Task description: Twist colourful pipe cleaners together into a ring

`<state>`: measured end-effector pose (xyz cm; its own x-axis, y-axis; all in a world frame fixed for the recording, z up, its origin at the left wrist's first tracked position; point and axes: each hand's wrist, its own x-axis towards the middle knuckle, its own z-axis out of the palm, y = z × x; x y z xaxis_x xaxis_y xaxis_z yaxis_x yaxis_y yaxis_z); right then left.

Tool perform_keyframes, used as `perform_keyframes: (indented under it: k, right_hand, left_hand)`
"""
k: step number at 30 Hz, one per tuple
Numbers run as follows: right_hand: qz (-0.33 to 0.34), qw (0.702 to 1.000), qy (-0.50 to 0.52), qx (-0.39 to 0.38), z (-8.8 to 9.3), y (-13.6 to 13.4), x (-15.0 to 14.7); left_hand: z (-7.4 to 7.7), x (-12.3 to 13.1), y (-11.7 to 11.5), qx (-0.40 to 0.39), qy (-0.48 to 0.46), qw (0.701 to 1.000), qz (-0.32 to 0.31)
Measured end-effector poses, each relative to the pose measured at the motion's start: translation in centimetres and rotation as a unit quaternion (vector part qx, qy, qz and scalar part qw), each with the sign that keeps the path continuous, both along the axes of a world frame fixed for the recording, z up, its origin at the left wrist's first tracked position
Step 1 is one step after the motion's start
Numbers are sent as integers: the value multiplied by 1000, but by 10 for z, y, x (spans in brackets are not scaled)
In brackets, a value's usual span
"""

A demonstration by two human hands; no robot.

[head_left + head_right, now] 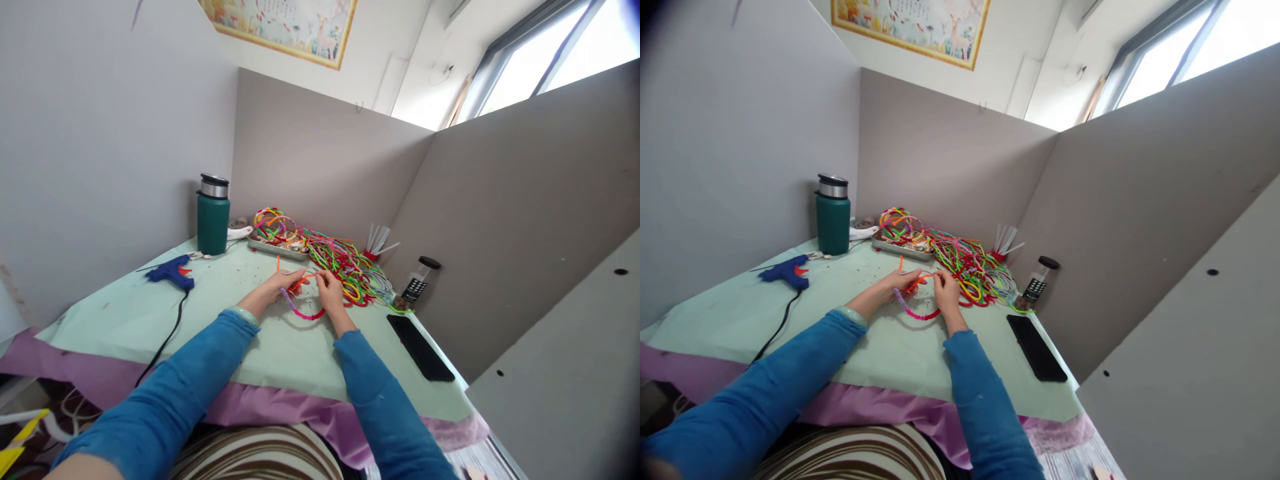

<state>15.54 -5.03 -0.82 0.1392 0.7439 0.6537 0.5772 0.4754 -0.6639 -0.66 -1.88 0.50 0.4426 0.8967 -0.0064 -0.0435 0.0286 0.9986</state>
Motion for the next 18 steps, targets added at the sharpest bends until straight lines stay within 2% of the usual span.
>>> perform_keyframes:
  k: [7,18]
  right_hand:
    - [-1,1000,6,2,-1,1,0]
    - [-5,1000,-1,-1,-1,2,0]
  left_hand:
    - [13,1,-12,-19,-46,998,-24]
    - [14,-1,-10,-15,-38,998,-38]
